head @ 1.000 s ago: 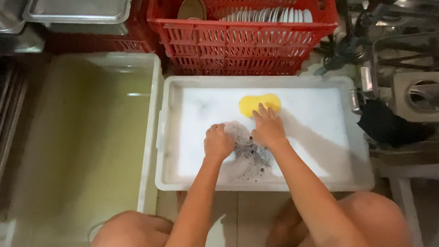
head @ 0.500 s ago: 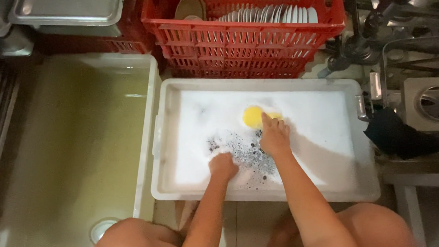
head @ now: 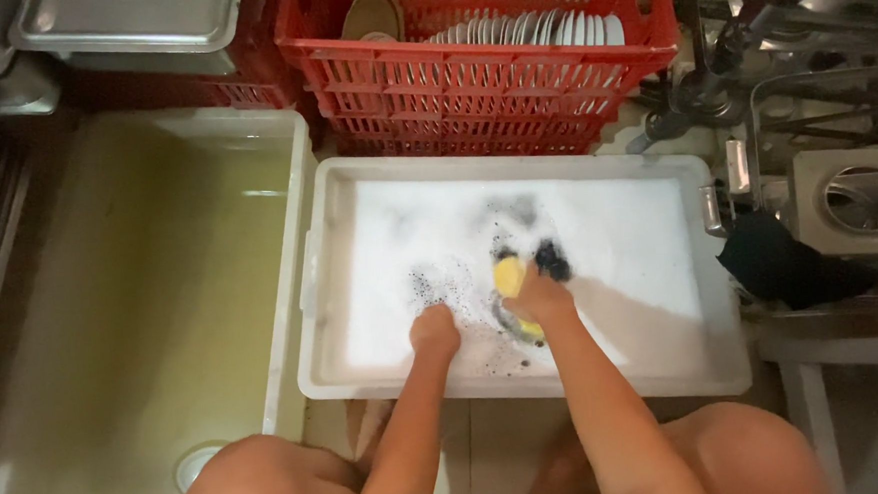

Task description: The person washes blue bowls using a sponge in a basin of soapy water, then rinses them in a bucket of water and wipes them with a black cloth.

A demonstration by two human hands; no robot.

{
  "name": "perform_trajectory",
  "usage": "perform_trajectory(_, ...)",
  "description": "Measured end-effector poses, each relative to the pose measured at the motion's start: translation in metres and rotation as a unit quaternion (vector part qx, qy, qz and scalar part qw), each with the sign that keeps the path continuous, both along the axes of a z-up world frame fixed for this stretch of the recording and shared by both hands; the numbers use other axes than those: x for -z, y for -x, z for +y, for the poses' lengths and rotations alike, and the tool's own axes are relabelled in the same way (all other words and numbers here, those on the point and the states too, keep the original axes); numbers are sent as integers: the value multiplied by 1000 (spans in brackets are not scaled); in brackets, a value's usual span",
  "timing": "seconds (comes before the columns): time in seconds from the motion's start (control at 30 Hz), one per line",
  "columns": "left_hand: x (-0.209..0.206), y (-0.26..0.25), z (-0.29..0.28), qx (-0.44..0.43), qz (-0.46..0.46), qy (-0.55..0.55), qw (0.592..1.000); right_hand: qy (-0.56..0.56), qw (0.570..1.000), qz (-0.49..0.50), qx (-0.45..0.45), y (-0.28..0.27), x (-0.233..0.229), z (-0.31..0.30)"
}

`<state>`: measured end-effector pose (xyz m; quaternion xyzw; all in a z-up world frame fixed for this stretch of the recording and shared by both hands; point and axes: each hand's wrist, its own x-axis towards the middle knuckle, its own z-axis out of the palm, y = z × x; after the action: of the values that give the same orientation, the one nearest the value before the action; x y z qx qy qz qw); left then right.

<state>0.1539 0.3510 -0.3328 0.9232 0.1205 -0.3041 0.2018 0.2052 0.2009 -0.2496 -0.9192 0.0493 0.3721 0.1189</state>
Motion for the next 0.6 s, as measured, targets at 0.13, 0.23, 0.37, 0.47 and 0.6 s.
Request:
perform_trajectory(0.13, -6, -1, -5, -9, 3, -45, 999, 5, 997, 49, -64, 15, -44, 15)
perform_trajectory(0.23, -14, -4, -12, -8, 1, -56, 998, -1, 993, 73, -97, 21, -27, 16)
perform_trajectory(0.37, -5, -3, -14, -50, -12, -11, 999, -30, 993, 86, -78, 22, 6, 15)
perform_trajectory(0.47, -11, 2, -12, -79, -7, -9, 997, -39, 992, 105, -62, 25, 12, 15)
perform_trajectory(0.6, -11, 4, -8, -108, -14, 14, 994, -47, 993, 92, -53, 28, 10, 16)
